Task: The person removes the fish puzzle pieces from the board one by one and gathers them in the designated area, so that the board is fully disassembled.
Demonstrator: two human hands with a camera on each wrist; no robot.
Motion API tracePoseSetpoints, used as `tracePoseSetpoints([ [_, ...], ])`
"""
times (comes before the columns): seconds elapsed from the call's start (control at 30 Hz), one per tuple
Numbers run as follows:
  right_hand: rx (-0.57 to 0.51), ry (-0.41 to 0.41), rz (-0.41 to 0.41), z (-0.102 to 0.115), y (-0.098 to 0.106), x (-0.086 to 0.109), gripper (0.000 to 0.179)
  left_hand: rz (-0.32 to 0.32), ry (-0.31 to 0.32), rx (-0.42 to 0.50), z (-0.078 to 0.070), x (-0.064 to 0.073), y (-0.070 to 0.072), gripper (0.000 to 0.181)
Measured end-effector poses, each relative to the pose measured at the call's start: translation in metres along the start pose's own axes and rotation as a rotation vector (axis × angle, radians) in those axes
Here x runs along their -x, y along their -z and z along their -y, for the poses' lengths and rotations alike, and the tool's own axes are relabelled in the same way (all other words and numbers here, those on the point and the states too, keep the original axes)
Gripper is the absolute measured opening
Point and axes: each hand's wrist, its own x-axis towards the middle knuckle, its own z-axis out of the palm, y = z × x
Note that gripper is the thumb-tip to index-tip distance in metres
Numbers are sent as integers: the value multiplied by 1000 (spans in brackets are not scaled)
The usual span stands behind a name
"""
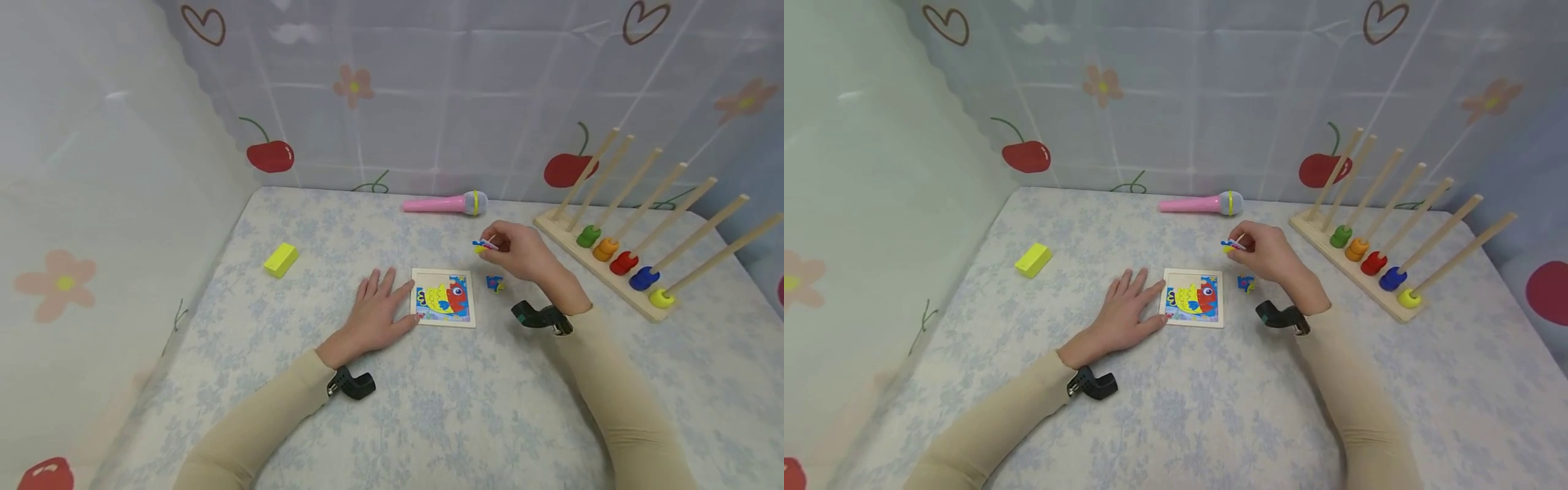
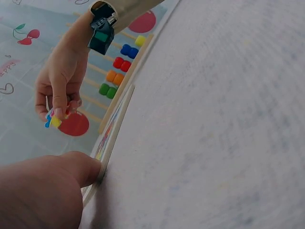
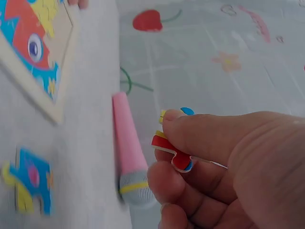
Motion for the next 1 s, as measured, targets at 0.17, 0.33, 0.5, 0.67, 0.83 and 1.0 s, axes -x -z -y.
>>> tracePoseSetpoints([
  [0.17, 26, -76, 29, -26, 15, 14, 30, -5, -1, -2, 2, 0, -2, 68],
  [0.33, 38, -153, 137, -52, 18, 31, 37, -4, 5, -10, 4, 0, -3, 68],
  [0.5, -11, -130, 175, -66, 15, 37, 31, -5, 8, -8, 4, 0, -4, 68],
  [0.67, -65, -102, 147, -73, 10, 36, 23, 7, 5, -6, 3, 0, -4, 68],
  [0.83, -73, -95, 131, -77, 8, 36, 22, 1, -2, 3, 2, -1, -2, 67],
  [1.0, -25, -90, 119, -77, 8, 37, 23, 0, -3, 3, 0, -1, 0, 67],
])
